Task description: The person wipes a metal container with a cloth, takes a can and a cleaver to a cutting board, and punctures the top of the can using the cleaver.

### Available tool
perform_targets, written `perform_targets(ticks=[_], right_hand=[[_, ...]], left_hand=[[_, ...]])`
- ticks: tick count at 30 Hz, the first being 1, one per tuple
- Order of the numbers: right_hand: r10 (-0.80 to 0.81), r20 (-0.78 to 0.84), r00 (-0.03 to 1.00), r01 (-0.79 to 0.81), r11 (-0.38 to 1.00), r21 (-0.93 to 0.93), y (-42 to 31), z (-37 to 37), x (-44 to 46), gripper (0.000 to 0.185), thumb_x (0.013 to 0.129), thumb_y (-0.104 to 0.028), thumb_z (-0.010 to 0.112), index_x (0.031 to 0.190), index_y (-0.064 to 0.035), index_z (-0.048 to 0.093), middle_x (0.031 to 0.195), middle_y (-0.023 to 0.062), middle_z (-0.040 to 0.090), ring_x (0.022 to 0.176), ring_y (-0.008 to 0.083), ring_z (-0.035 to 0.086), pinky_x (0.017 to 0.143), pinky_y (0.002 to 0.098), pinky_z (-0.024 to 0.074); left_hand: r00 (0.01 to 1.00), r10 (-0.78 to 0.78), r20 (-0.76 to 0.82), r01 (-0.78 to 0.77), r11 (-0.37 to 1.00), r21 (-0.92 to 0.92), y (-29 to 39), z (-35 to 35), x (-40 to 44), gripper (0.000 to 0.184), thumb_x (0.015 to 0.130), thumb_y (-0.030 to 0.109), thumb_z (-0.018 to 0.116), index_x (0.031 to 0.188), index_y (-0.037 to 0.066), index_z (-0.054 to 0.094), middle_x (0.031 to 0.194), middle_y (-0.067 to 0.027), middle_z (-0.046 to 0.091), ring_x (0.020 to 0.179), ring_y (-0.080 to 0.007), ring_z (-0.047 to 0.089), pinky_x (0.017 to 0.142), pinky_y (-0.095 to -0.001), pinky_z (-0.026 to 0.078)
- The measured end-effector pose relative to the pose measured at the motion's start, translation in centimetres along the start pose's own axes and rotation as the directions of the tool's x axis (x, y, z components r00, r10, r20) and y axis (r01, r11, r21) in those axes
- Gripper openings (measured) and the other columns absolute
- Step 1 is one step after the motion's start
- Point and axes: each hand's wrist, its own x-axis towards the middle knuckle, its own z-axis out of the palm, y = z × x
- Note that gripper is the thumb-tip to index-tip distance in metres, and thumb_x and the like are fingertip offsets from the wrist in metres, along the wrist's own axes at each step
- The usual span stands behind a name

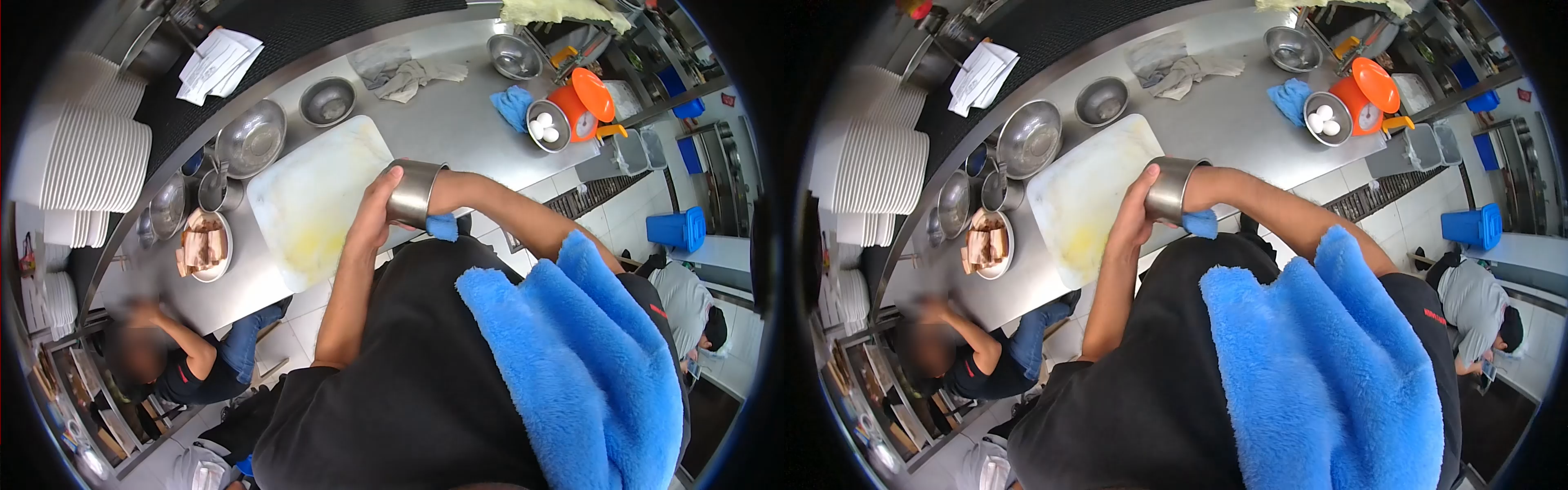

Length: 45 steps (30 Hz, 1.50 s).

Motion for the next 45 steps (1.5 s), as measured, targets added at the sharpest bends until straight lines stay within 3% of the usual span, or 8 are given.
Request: perform_targets(ticks=[7,15,20,24,32,37,43,45], right_hand=[[0.302,-0.049,0.952,-0.273,0.909,0.314,-2.6,0.1,-0.7,0.030,0.093,-0.024,0.063,0.103,0.0017,0.073,0.097,0.0201,0.073,0.093,0.0282,0.069,0.085,0.0420,0.0540],[0.479,-0.153,0.864,-0.483,0.703,-0.522,-1.4,1.0,-1.1,0.023,0.091,-0.018,0.062,0.099,0.0010,0.072,0.100,0.0235,0.075,0.097,0.0452,0.071,0.087,0.0488,0.0578],[0.227,-0.030,0.973,-0.219,0.962,0.166,3.2,2.1,-1.7,0.030,0.094,-0.029,0.067,0.117,-0.0100,0.071,0.114,0.0130,0.074,0.104,0.0260,0.070,0.089,0.0394,0.0538],[0.469,0.112,0.876,-0.452,0.720,0.527,-0.8,0.0,-2.5,0.042,0.097,-0.029,0.065,0.127,0.0008,0.068,0.116,0.0126,0.072,0.102,0.0190,0.070,0.085,0.0346,0.0562],[0.378,-0.159,0.912,0.122,0.119,0.985,2.3,-3.9,-7.7,0.038,0.094,-0.020,0.065,0.125,0.0010,0.066,0.119,0.0118,0.073,0.104,0.0210,0.073,0.096,0.0366,0.0592],[0.457,-0.474,0.753,0.187,0.542,0.819,6.0,-8.3,-13.0,0.052,0.095,-0.024,0.064,0.141,-0.0006,0.060,0.122,0.0138,0.072,0.104,0.0280,0.073,0.096,0.0412,0.0587],[0.219,-0.866,0.450,-0.714,0.671,-0.201,11.4,-6.1,-12.9,0.050,0.098,-0.025,0.069,0.144,-0.0067,0.061,0.100,0.0094,0.071,0.084,0.0158,0.065,0.072,0.0325,0.0545],[0.192,-0.761,0.619,-0.332,0.943,-0.033,7.0,-3.3,-10.9,0.065,0.095,-0.017,0.075,0.155,-0.0075,0.052,0.106,0.0107,0.070,0.079,0.0144,0.060,0.067,0.0288,0.0520]], left_hand=[[0.993,0.045,0.108,0.004,0.908,-0.418,-0.2,-0.1,1.0,0.070,0.104,0.058,0.052,0.146,0.002,0.057,0.134,-0.0168,0.067,0.120,-0.0310,0.068,0.107,-0.0448,0.053],[0.970,-0.192,-0.150,0.155,0.961,-0.228,-1.7,1.1,0.4,0.080,0.094,0.074,0.057,0.136,0.007,0.062,0.124,-0.0142,0.070,0.104,-0.0295,0.072,0.073,-0.0498,0.064],[0.995,-0.060,-0.079,0.063,0.997,0.041,-1.5,0.9,0.4,0.074,0.097,0.065,0.063,0.137,0.003,0.061,0.113,-0.0171,0.071,0.086,-0.0225,0.074,0.050,-0.0348,0.060],[0.995,-0.095,-0.001,0.092,0.966,-0.241,-1.7,-0.3,0.8,0.068,0.104,0.053,0.058,0.147,0.000,0.056,0.142,-0.0161,0.064,0.131,-0.0268,0.061,0.115,-0.0434,0.046],[0.957,0.285,0.060,-0.138,0.627,-0.767,-0.9,-5.2,1.6,0.069,0.107,0.062,0.040,0.139,0.004,0.062,0.131,-0.0152,0.071,0.118,-0.0302,0.069,0.104,-0.0478,0.056],[0.966,0.248,-0.077,-0.208,0.560,-0.802,-4.2,-8.6,1.4,0.060,0.103,0.048,0.058,0.142,0.003,0.059,0.139,-0.0185,0.065,0.127,-0.0402,0.061,0.107,-0.0592,0.052],[0.973,0.230,0.004,-0.129,0.561,-0.818,-2.3,-5.3,0.9,0.067,0.106,0.061,0.047,0.145,0.007,0.058,0.139,-0.0155,0.066,0.130,-0.0344,0.063,0.110,-0.0535,0.052],[0.946,0.288,0.150,0.007,0.445,-0.895,-3.6,-4.9,2.2,0.073,0.105,0.067,0.045,0.150,0.010,0.054,0.148,-0.0159,0.061,0.137,-0.0384,0.057,0.112,-0.0616,0.047]])
